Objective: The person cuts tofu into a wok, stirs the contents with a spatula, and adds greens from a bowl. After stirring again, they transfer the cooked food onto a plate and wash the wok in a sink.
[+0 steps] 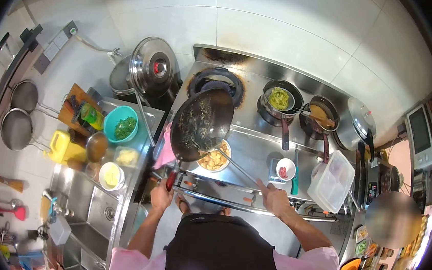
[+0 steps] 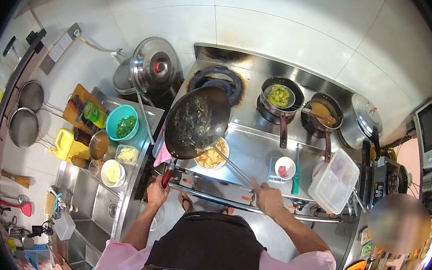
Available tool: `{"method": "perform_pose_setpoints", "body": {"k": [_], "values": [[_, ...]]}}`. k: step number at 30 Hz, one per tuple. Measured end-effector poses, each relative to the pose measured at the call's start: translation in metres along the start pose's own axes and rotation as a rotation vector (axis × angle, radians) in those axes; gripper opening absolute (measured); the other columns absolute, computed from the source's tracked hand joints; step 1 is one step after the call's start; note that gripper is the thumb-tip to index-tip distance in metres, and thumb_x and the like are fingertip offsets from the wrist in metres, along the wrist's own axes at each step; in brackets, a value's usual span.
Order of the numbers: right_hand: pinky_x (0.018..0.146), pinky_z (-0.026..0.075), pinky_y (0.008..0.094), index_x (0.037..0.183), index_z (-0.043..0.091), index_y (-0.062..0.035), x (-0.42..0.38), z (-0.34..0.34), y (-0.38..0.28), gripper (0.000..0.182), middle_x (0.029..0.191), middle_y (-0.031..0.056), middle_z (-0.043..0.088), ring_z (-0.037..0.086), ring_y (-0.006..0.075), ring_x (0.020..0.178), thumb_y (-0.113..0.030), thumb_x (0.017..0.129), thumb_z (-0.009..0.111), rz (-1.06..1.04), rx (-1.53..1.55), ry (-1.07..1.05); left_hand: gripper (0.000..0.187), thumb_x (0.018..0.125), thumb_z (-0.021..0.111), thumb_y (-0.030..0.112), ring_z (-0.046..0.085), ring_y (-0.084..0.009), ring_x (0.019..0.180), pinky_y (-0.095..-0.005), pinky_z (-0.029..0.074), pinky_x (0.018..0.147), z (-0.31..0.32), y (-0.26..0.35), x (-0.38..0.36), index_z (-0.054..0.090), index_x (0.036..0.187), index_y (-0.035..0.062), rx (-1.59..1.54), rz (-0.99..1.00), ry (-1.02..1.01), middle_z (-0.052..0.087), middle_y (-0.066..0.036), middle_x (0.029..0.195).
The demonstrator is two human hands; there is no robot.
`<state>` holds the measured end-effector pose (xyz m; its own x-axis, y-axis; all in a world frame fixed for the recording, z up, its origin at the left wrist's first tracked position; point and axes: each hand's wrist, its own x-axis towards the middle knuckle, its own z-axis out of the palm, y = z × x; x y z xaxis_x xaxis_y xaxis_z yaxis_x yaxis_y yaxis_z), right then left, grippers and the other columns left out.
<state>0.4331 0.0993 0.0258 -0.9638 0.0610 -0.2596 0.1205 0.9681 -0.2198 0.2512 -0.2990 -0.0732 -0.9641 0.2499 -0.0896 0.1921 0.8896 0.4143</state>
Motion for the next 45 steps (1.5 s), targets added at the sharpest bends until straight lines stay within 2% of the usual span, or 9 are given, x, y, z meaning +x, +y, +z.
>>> {"method": "perform_pose_setpoints", "body": {"k": [20,26,30,33,35,36,39,42,45], "values": [[0.068,0.054,0.0495,0.139,0.049,-0.0116,-0.003,0.027,0.002,0.045,0.085,0.0175,0.066,0.066,0.0385,0.074,-0.021,0.096,0.053,-0.048,0.202,0.227,0.028,0.083,0.068,0.02,0.066,-0.0452,0.078,-0.0548,0.052,0.071,-0.035,0.013,-0.016,0.057,0.106,0.0097,0.065,-0.049,0.086,0.068,-0.024,0.081],[0.069,0.05,0.0502,0.13,0.058,-0.007,-0.03,0.008,-0.019,0.038,0.078,0.0219,0.066,0.067,0.0394,0.077,-0.028,0.099,0.051,0.122,0.579,0.092,0.025,0.083,0.067,0.021,0.065,-0.0463,0.079,-0.0545,0.05,0.071,-0.049,0.002,-0.028,0.059,0.103,0.0082,-0.032,-0.137,0.104,0.067,-0.025,0.081],[0.07,0.049,0.0498,0.124,0.059,-0.0051,-0.037,0.046,-0.04,0.036,0.077,0.023,0.065,0.066,0.0415,0.075,-0.03,0.099,0.051,0.217,0.673,0.049,0.021,0.082,0.066,0.017,0.064,-0.0455,0.071,-0.05,0.05,0.069,-0.056,-0.022,-0.039,0.06,0.097,0.0041,-0.234,-0.141,0.153,0.064,-0.025,0.076],[0.07,0.048,0.0502,0.117,0.06,-0.0039,-0.05,0.087,-0.073,0.031,0.074,0.0229,0.064,0.066,0.0428,0.074,-0.027,0.099,0.053,0.356,0.697,0.168,0.019,0.082,0.066,0.014,0.06,-0.0346,0.054,-0.043,0.049,0.057,-0.066,-0.046,-0.049,0.061,0.095,0.0012,-0.353,-0.098,0.15,0.06,-0.018,0.065],[0.069,0.048,0.0502,0.114,0.059,-0.0033,-0.057,0.094,-0.099,0.026,0.074,0.0231,0.064,0.065,0.0439,0.075,-0.024,0.098,0.055,0.385,0.728,0.241,0.018,0.082,0.067,0.013,0.058,-0.0256,0.05,-0.0394,0.047,0.051,-0.081,-0.055,-0.057,0.059,0.093,0.0016,-0.563,-0.196,0.059,0.058,-0.012,0.062],[0.066,0.049,0.0425,0.114,0.057,-0.0024,-0.063,0.096,-0.109,0.025,0.073,0.0169,0.06,0.062,0.0311,0.068,-0.021,0.098,0.054,0.374,0.69,0.262,0.019,0.081,0.068,0.013,0.057,-0.0211,0.047,-0.0376,0.046,0.048,-0.089,-0.061,-0.063,0.058,0.092,0.0018,-0.666,-0.25,0.009,0.057,-0.009,0.06],[0.069,0.049,0.0405,0.119,0.057,-0.0036,-0.068,0.088,-0.143,0.026,0.074,0.0175,0.06,0.064,0.0279,0.071,-0.019,0.098,0.054,0.381,0.658,0.32,0.013,0.084,0.067,0.01,0.052,-0.0113,0.043,-0.0306,0.041,0.04,-0.106,-0.086,-0.079,0.057,0.09,0.0032,-0.868,-0.263,-0.06,0.055,-0.004,0.06],[0.07,0.051,0.0459,0.127,0.055,-0.0059,-0.07,0.065,-0.192,0.032,0.08,0.0238,0.064,0.066,0.0423,0.076,-0.019,0.098,0.054,0.503,0.705,0.423,0.012,0.087,0.066,0.007,0.049,-0.0101,0.04,-0.0282,0.037,0.037,-0.116,-0.113,-0.091,0.055,0.092,0.0039,-0.95,-0.248,-0.105,0.052,-0.001,0.058],[0.071,0.051,0.0457,0.136,0.052,-0.0096,-0.063,0.065,-0.227,0.038,0.082,0.0246,0.064,0.066,0.0424,0.076,-0.018,0.099,0.052,0.51,0.718,0.595,0.013,0.088,0.066,0.006,0.047,-0.009,0.04,-0.0275,0.035,0.036,-0.131,-0.131,-0.106,0.053,0.091,0.0047,-0.999,-0.252,-0.132,0.05,0.0,0.058]]}}
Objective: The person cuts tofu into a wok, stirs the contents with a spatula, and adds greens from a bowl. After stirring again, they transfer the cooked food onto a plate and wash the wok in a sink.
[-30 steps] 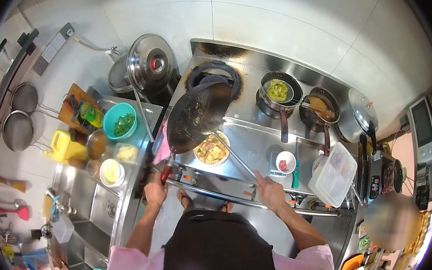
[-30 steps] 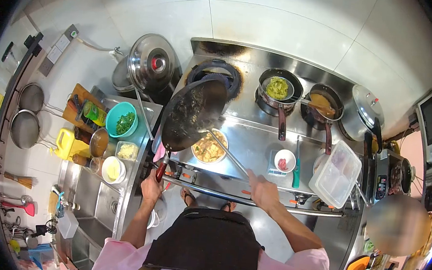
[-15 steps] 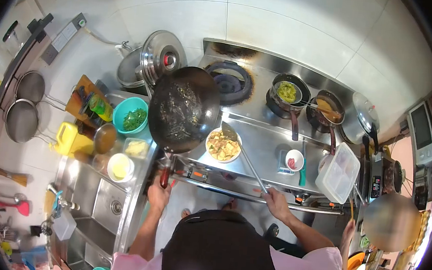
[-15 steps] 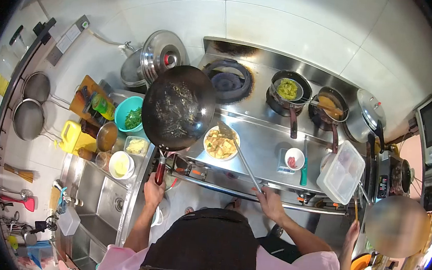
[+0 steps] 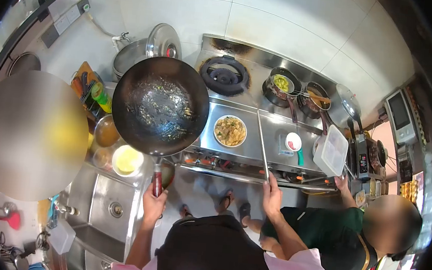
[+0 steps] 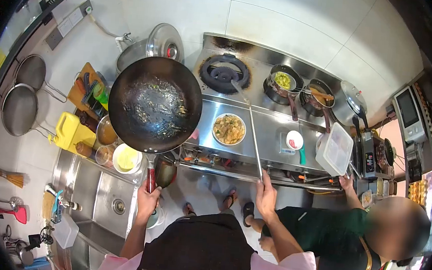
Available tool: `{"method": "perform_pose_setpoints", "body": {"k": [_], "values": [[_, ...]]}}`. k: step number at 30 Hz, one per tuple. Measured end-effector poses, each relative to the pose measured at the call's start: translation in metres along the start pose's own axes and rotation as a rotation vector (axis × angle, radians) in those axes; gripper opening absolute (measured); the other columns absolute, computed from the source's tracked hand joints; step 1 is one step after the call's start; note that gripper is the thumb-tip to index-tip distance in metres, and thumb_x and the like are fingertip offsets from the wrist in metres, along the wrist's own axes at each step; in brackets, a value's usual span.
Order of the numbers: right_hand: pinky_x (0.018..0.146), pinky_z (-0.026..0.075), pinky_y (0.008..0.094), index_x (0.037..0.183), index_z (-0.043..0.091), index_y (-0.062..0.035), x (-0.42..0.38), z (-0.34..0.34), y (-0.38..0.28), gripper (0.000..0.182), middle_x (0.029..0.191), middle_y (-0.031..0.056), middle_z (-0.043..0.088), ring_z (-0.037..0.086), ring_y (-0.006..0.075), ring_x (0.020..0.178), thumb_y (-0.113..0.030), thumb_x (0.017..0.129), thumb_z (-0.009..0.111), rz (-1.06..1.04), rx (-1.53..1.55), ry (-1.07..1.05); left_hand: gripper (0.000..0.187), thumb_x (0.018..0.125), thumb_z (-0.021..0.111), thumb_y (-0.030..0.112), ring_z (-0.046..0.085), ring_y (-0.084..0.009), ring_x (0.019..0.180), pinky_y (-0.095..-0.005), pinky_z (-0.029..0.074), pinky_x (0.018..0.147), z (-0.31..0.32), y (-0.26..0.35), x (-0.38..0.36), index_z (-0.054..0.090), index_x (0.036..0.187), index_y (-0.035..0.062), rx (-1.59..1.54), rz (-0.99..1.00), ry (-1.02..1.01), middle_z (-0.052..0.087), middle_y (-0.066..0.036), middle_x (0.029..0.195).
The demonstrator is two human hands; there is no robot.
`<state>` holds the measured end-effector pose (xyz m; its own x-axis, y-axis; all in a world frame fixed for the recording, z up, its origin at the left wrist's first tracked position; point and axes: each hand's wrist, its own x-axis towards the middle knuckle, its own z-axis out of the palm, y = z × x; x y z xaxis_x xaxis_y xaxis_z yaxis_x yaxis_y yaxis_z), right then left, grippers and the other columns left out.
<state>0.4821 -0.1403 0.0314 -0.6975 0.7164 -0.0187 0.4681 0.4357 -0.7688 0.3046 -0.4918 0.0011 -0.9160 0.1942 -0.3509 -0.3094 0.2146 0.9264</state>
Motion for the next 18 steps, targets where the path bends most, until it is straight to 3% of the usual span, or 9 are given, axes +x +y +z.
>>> {"method": "perform_pose_setpoints", "body": {"k": [1,4,5,7,11,13,16,18], "values": [[0.074,0.051,0.0487,0.14,0.05,-0.0102,-0.004,0.015,0.007,0.042,0.088,0.028,0.065,0.067,0.045,0.082,-0.02,0.099,0.051,-0.08,0.017,0.07,0.014,0.088,0.066,0.006,0.047,-0.0089,0.04,-0.0273,0.035,0.036,-0.006,0.004,-0.007,0.053,0.09,0.005,-0.006,-0.007,0.001,0.05,0.0,0.058],[0.076,0.051,0.0514,0.14,0.051,-0.0108,0.006,0.056,0.062,0.043,0.093,0.0312,0.065,0.066,0.0473,0.088,-0.022,0.098,0.051,0.058,-0.241,-0.058,0.014,0.087,0.067,0.006,0.046,-0.0092,0.039,-0.0271,0.035,0.037,-0.024,0.003,-0.02,0.053,0.089,0.0052,-0.023,0.006,-0.017,0.05,0.0,0.059],[0.084,0.051,0.0479,0.14,0.052,-0.0093,0.012,0.072,0.093,0.044,0.1,0.0314,0.066,0.064,0.0476,0.098,-0.019,0.097,0.055,0.003,-0.255,-0.053,0.014,0.087,0.067,0.006,0.046,-0.0093,0.04,-0.0272,0.035,0.037,-0.028,0.003,-0.026,0.053,0.089,0.0051,-0.023,0.01,-0.016,0.05,0.0,0.059],[0.084,0.051,0.047,0.139,0.053,-0.0068,0.0,0.075,0.096,0.044,0.096,0.0307,0.066,0.066,0.0465,0.095,-0.019,0.097,0.054,-0.064,-0.223,0.012,0.015,0.086,0.068,0.006,0.047,-0.0096,0.04,-0.0273,0.036,0.038,-0.038,0.002,-0.036,0.053,0.089,0.0051,-0.032,0.015,-0.014,0.05,0.0,0.058],[0.091,0.05,0.0468,0.133,0.058,-0.0061,0.018,0.078,0.095,0.041,0.103,0.0286,0.067,0.063,0.0482,0.099,-0.022,0.095,0.055,-0.455,-0.132,0.213,0.015,0.086,0.068,0.006,0.048,-0.0104,0.04,-0.0278,0.036,0.038,-0.046,-0.006,-0.064,0.053,0.089,0.0043,0.022,0.011,0.059,0.051,-0.001,0.058],[0.095,0.048,0.0449,0.13,0.06,-0.0048,0.006,0.091,0.091,0.038,0.107,0.0269,0.067,0.062,0.0458,0.105,-0.019,0.095,0.055,-0.347,-0.002,0.237,0.015,0.085,0.067,0.005,0.048,-0.0105,0.04,-0.0281,0.036,0.037,-0.05,-0.015,-0.078,0.053,0.089,0.0041,-0.019,0.016,0.075,0.051,-0.001,0.058],[0.094,0.047,0.0446,0.129,0.06,-0.0052,0.003,0.103,0.083,0.036,0.11,0.026,0.067,0.063,0.0418,0.108,-0.016,0.096,0.053,0.117,-0.07,-0.142,0.015,0.085,0.067,0.004,0.047,-0.0105,0.039,-0.0281,0.035,0.036,-0.051,-0.015,-0.106,0.053,0.089,0.004,-0.05,-0.021,0.105,0.051,-0.001,0.058],[0.088,0.048,0.0467,0.13,0.06,-0.0071,-0.003,0.113,0.079,0.035,0.102,0.0255,0.068,0.066,0.0383,0.1,-0.018,0.098,0.051,0.016,0.018,-0.024,0.014,0.085,0.067,0.003,0.047,-0.0104,0.038,-0.0279,0.035,0.036,-0.052,-0.008,-0.125,0.053,0.09,0.0039,-0.062,-0.061,0.132,0.051,-0.001,0.057]]}}
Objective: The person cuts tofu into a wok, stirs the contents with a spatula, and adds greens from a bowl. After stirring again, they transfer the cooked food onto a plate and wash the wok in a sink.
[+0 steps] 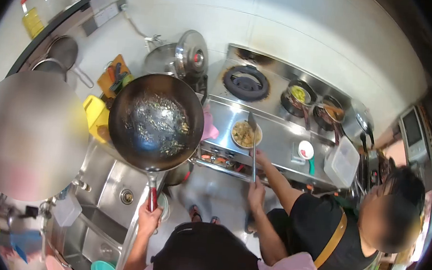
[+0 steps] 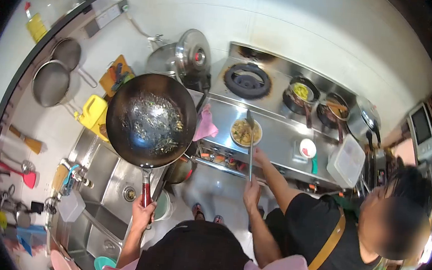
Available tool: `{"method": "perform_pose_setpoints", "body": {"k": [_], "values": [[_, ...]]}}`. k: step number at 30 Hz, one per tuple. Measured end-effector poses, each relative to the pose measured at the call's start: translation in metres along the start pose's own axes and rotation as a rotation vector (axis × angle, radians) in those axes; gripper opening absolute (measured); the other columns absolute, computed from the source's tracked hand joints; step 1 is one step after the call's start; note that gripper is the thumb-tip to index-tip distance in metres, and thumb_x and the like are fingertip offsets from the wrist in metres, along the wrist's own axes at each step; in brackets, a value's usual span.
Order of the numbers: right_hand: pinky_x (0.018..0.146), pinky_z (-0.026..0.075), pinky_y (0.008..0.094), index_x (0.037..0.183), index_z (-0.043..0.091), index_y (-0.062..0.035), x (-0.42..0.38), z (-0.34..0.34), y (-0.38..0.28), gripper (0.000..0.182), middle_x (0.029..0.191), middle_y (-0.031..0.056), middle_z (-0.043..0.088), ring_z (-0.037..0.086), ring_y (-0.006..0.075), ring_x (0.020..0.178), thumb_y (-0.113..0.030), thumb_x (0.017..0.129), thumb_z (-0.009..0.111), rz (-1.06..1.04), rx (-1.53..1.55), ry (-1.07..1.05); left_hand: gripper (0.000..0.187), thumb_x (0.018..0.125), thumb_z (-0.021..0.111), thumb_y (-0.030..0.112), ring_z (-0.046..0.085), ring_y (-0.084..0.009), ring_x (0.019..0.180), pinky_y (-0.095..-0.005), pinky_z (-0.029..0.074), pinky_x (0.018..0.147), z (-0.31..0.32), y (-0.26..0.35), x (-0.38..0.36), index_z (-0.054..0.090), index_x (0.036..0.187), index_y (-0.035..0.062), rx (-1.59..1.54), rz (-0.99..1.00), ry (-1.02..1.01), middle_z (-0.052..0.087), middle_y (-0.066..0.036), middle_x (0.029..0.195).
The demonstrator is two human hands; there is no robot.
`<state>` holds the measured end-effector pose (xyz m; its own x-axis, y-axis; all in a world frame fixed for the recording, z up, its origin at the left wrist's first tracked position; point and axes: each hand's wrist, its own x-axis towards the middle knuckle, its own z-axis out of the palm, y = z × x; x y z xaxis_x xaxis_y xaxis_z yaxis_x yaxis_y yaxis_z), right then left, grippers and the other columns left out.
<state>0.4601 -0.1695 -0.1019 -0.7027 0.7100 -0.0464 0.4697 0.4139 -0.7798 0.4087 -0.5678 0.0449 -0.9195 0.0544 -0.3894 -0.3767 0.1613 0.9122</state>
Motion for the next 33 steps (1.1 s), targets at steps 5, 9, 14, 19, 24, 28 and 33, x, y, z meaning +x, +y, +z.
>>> {"method": "perform_pose_setpoints", "body": {"k": [5,9,14,19,24,28,33], "values": [[0.047,0.043,0.0335,0.134,0.057,-0.0113,-0.015,0.004,-0.046,0.036,0.066,0.0047,0.05,0.049,0.0157,0.051,-0.028,0.103,0.05,0.26,0.638,-0.273,0.014,0.085,0.066,0.003,0.046,-0.01,0.037,-0.0269,0.035,0.035,-0.031,-0.004,-0.062,0.053,0.091,0.0039,-0.065,-0.13,0.028,0.052,-0.001,0.056],[0.031,0.025,0.0229,0.132,0.053,-0.0152,-0.04,0.008,-0.103,0.032,0.057,-0.0052,0.035,0.03,0.0056,0.038,-0.029,0.104,0.05,0.402,1.016,-0.529,0.016,0.084,0.069,0.005,0.048,-0.0087,0.04,-0.0257,0.036,0.037,-0.063,-0.003,-0.121,0.056,0.093,0.0042,-0.239,-0.251,0.031,0.051,0.0,0.057],[0.03,0.027,0.0233,0.129,0.052,-0.008,-0.073,0.04,-0.145,0.031,0.055,-0.0048,0.037,0.032,0.0056,0.035,-0.013,0.098,0.056,0.167,0.878,-0.776,0.015,0.087,0.069,0.009,0.044,-0.0073,0.041,-0.024,0.034,0.037,-0.1,-0.014,-0.176,0.056,0.093,0.007,-0.659,-0.373,0.017,0.049,0.003,0.061],[0.035,0.03,0.0222,0.126,0.053,-0.0044,-0.092,0.084,-0.182,0.031,0.057,-0.0048,0.042,0.037,0.0046,0.039,-0.007,0.095,0.055,-0.048,0.681,-1.034,0.018,0.093,0.065,0.017,0.038,-0.0028,0.043,-0.0226,0.033,0.038,-0.149,-0.047,-0.162,0.05,0.083,0.0127,-0.943,-0.503,0.016,0.042,0.008,0.062],[0.043,0.034,0.0226,0.119,0.063,-0.0077,-0.119,0.13,-0.231,0.027,0.069,-0.0032,0.053,0.046,0.0032,0.048,-0.012,0.093,0.06,-0.364,0.23,-1.157,0.031,0.094,0.063,0.018,0.041,-0.0027,0.047,-0.0223,0.035,0.042,-0.214,-0.13,-0.053,0.044,0.07,0.0161,-0.854,-0.526,0.088,0.042,0.009,0.06],[0.059,0.047,0.0399,0.117,0.064,-0.0032,-0.132,0.193,-0.25,0.034,0.075,0.013,0.065,0.063,0.0269,0.062,-0.018,0.087,0.067,-0.859,0.041,-1.052,0.018,0.088,0.062,0.011,0.052,-0.0117,0.053,-0.0292,0.043,0.049,-0.245,-0.211,0.052,0.057,0.072,0.0086,-0.768,-0.46,0.088,0.053,-0.001,0.06],[0.059,0.047,0.0424,0.109,0.067,-0.0012,-0.169,0.231,-0.297,0.027,0.065,0.0165,0.062,0.063,0.03,0.061,-0.019,0.088,0.065,-0.709,-0.289,-1.114,0.021,0.087,0.066,0.012,0.057,-0.0189,0.05,-0.0335,0.043,0.044,-0.266,-0.262,0.102,0.059,0.069,0.0039,-0.523,-0.57,0.14,0.059,-0.008,0.063]]}}
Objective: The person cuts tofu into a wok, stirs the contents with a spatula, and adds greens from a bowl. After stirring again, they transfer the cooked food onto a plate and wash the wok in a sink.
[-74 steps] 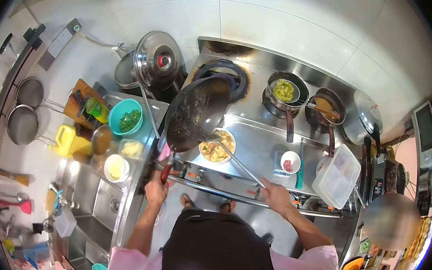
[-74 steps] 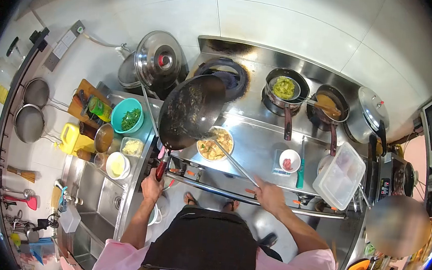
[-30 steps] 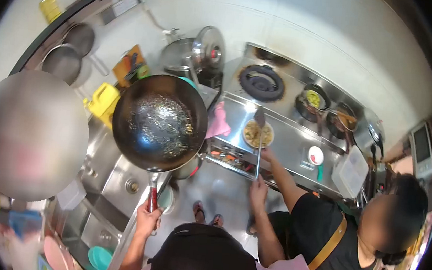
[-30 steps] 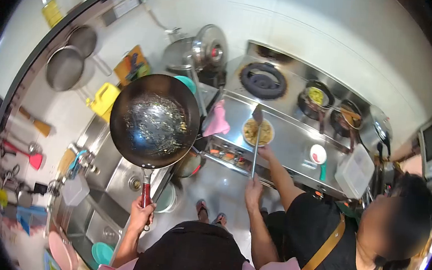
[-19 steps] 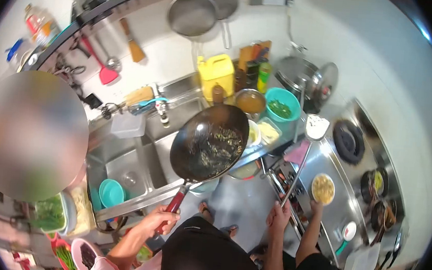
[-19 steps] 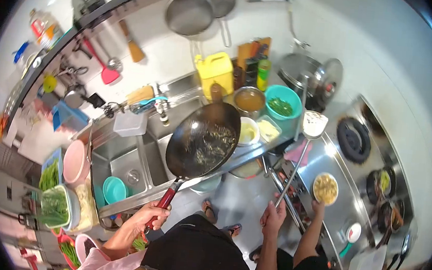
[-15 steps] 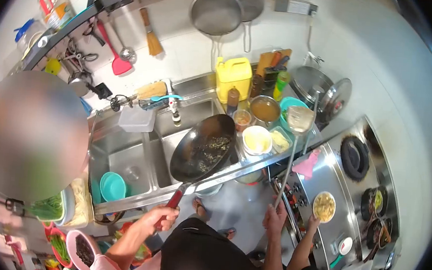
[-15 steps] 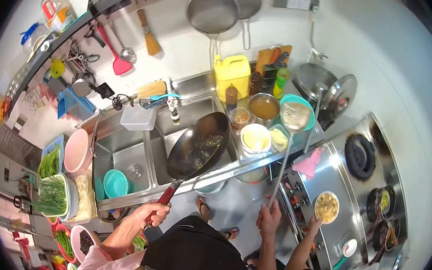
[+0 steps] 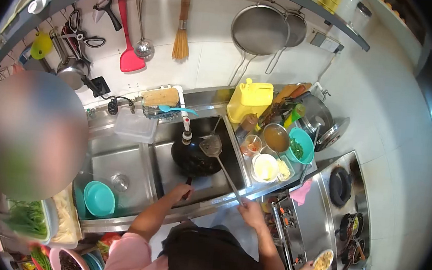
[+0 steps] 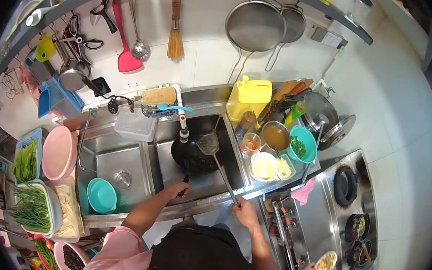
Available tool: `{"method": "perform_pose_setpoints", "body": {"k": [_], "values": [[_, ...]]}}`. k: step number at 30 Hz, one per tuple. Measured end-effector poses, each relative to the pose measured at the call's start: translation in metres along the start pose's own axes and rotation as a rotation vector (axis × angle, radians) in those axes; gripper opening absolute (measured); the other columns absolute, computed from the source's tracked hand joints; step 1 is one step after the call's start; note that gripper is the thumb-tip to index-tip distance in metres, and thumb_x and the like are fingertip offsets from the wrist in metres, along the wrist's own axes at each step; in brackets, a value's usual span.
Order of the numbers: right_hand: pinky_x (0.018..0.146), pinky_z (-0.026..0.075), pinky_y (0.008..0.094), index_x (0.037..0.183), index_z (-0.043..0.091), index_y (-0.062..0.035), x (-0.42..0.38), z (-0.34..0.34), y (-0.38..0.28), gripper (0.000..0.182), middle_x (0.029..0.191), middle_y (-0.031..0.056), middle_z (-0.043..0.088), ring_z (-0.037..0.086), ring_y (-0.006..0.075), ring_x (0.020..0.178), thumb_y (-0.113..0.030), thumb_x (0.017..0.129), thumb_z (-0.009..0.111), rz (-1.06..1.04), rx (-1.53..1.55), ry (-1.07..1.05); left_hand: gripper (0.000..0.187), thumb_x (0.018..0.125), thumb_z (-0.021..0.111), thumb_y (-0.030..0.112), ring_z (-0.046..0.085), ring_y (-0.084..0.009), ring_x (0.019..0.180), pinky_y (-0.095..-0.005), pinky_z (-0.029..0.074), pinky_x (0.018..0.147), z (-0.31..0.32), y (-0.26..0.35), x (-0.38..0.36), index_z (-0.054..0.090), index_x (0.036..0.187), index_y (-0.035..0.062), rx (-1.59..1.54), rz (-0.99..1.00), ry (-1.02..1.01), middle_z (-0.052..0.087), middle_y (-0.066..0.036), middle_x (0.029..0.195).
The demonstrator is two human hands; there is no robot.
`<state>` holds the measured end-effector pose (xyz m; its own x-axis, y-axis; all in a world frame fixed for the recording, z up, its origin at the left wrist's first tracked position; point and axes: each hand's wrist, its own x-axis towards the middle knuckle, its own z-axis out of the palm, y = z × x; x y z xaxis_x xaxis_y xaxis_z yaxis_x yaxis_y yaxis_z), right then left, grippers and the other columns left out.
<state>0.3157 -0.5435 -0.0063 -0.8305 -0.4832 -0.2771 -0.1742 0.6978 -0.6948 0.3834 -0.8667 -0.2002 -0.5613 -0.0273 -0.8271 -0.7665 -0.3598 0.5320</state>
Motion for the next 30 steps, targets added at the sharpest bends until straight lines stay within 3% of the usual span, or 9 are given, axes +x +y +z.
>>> {"method": "perform_pose_setpoints", "body": {"k": [4,8,10,12,16,22,24,28,30], "values": [[0.037,0.038,0.0296,0.108,0.065,-0.0043,0.016,0.009,-0.021,0.021,0.057,0.0021,0.054,0.049,0.0109,0.039,-0.018,0.093,0.062,0.257,0.206,-0.123,0.024,0.087,0.066,0.02,0.065,-0.0304,0.063,-0.0425,0.049,0.055,-0.035,-0.047,0.046,0.065,0.082,-0.0037,0.459,0.068,0.182,0.068,-0.018,0.077],[0.036,0.036,0.0293,0.102,0.064,-0.0025,0.034,0.015,-0.024,0.019,0.057,0.001,0.052,0.05,0.0115,0.041,-0.018,0.092,0.062,0.359,0.231,-0.186,0.025,0.088,0.064,0.02,0.068,-0.0379,0.087,-0.0416,0.051,0.072,-0.039,-0.066,0.049,0.067,0.096,-0.0037,0.832,0.347,0.608,0.07,-0.023,0.091],[0.035,0.036,0.029,0.1,0.064,-0.0025,0.047,0.024,-0.014,0.018,0.058,0.0009,0.052,0.05,0.0113,0.041,-0.018,0.092,0.062,0.391,0.239,-0.224,0.016,0.088,0.062,0.014,0.066,-0.0353,0.096,-0.0415,0.05,0.079,-0.044,-0.011,0.028,0.067,0.098,0.0021,0.869,0.576,0.564,0.069,-0.02,0.097],[0.035,0.035,0.0287,0.1,0.063,-0.0027,0.063,0.032,-0.012,0.018,0.058,0.0009,0.052,0.05,0.0112,0.041,-0.019,0.091,0.062,0.43,0.252,-0.279,0.009,0.088,0.06,0.008,0.065,-0.0374,0.092,-0.042,0.05,0.077,-0.039,0.062,-0.007,0.065,0.095,0.0041,0.382,0.817,0.564,0.067,-0.018,0.093],[0.036,0.035,0.0303,0.089,0.064,-0.0015,0.111,0.06,0.001,0.018,0.058,0.003,0.054,0.05,0.0119,0.042,-0.019,0.09,0.064,0.428,0.172,-0.395,0.013,0.084,0.055,-0.005,0.065,-0.0294,0.084,-0.0355,0.05,0.079,-0.019,0.184,-0.023,0.059,0.095,0.0,0.405,1.234,0.458,0.064,-0.015,0.086],[0.04,0.041,0.0346,0.073,0.062,0.0003,0.177,0.098,-0.012,0.025,0.054,0.0073,0.056,0.052,0.018,0.04,-0.02,0.088,0.062,0.3,0.31,-0.572,0.021,0.082,0.052,-0.008,0.066,-0.0197,0.084,-0.0323,0.053,0.081,0.01,0.232,-0.026,0.061,0.1,-0.0011,0.271,1.204,0.35,0.068,-0.009,0.09],[0.04,0.039,0.0341,0.073,0.062,-0.0005,0.187,0.108,-0.011,0.025,0.055,0.0072,0.056,0.052,0.0175,0.041,-0.02,0.088,0.062,0.306,0.364,-0.613,0.017,0.083,0.052,-0.007,0.066,-0.0204,0.077,-0.0309,0.053,0.077,-0.006,0.193,-0.029,0.063,0.095,-0.0006,0.111,1.056,0.455,0.067,-0.008,0.082],[0.041,0.038,0.0311,0.072,0.062,-0.0005,0.197,0.112,-0.005,0.022,0.057,0.0064,0.056,0.052,0.0157,0.043,-0.017,0.086,0.064,0.278,0.349,-0.61,0.009,0.086,0.06,0.0,0.07,-0.0233,0.078,-0.0355,0.053,0.072,-0.036,0.04,0.019,0.067,0.089,0.0056,0.167,0.684,0.975,0.07,-0.012,0.08],[0.041,0.039,0.0302,0.073,0.063,0.0,0.201,0.098,-0.014,0.02,0.057,0.0065,0.057,0.053,0.0155,0.044,-0.016,0.085,0.064,0.277,0.331,-0.593,0.011,0.086,0.059,-0.001,0.07,-0.0243,0.076,-0.0357,0.054,0.072,-0.029,0.004,0.027,0.068,0.086,0.0072,0.143,0.625,0.936,0.071,-0.011,0.078]]}}
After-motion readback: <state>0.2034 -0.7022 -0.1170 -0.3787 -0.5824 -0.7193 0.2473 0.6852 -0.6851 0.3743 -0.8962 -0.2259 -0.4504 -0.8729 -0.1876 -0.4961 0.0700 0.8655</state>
